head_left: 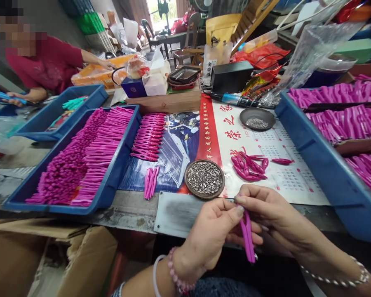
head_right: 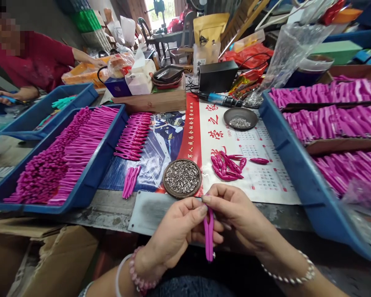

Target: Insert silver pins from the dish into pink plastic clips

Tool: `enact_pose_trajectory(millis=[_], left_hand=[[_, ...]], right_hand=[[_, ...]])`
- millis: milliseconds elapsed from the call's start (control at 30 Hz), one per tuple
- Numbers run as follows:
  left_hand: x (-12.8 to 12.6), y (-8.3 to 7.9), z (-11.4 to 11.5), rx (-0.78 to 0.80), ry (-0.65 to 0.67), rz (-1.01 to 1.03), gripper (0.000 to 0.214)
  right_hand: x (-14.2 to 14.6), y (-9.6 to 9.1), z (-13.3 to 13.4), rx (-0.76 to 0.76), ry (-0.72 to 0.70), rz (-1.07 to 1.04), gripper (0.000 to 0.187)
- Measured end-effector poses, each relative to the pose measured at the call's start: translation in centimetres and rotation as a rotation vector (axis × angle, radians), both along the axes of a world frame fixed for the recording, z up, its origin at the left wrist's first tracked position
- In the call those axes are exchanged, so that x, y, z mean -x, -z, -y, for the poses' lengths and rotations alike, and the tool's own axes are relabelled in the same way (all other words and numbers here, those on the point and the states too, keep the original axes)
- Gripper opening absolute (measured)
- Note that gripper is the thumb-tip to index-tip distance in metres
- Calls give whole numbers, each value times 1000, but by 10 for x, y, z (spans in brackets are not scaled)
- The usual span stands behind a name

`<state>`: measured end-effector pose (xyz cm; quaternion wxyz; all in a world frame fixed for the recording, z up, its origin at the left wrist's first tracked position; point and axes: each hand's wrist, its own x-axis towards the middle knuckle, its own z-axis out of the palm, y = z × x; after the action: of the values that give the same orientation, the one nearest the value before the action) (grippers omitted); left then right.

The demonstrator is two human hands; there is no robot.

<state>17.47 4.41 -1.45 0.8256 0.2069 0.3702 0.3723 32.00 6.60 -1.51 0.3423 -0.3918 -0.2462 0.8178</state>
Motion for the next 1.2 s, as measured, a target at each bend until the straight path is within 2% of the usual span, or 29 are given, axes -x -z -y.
enact_pose_trajectory(millis=[233,333,433,500,567,600,700,767,867,1000,1100,1200], left_hand=[[-1,7,12,156,-82,65,27],[-4,8,13,250,-110,116,34],[-7,8,14,422,-117,150,51],[-5,10,17,467,-137,141,50],[-2,12,21,419,-149,163,37],[1,14,23,381,-133,189,33],[9,17,28,263,-23,245,39],[14,17,30,187,42,252,42],[19,18,33,127,83,283,40],[21,26,37,176,43,350,38],[22,32,40,191,8,397,39],[22,35,42,167,6,420,36]], right_hand=[[5,10,5,61,-46,-41,39],[9,11,9,56,-47,-28,40],[15,11,16,20,-18,14,42],[18,9,20,-45,-10,81,42],[18,7,22,-170,-42,189,43],[15,5,20,-280,-70,280,43],[-3,-1,4,-772,-104,835,37],[-23,-3,-15,-991,-19,1249,27],[-55,3,-49,-961,106,1531,25],[-82,21,-78,-845,101,1704,20],[-88,26,-79,-815,93,1684,17],[-85,16,-62,-834,131,1558,7]])
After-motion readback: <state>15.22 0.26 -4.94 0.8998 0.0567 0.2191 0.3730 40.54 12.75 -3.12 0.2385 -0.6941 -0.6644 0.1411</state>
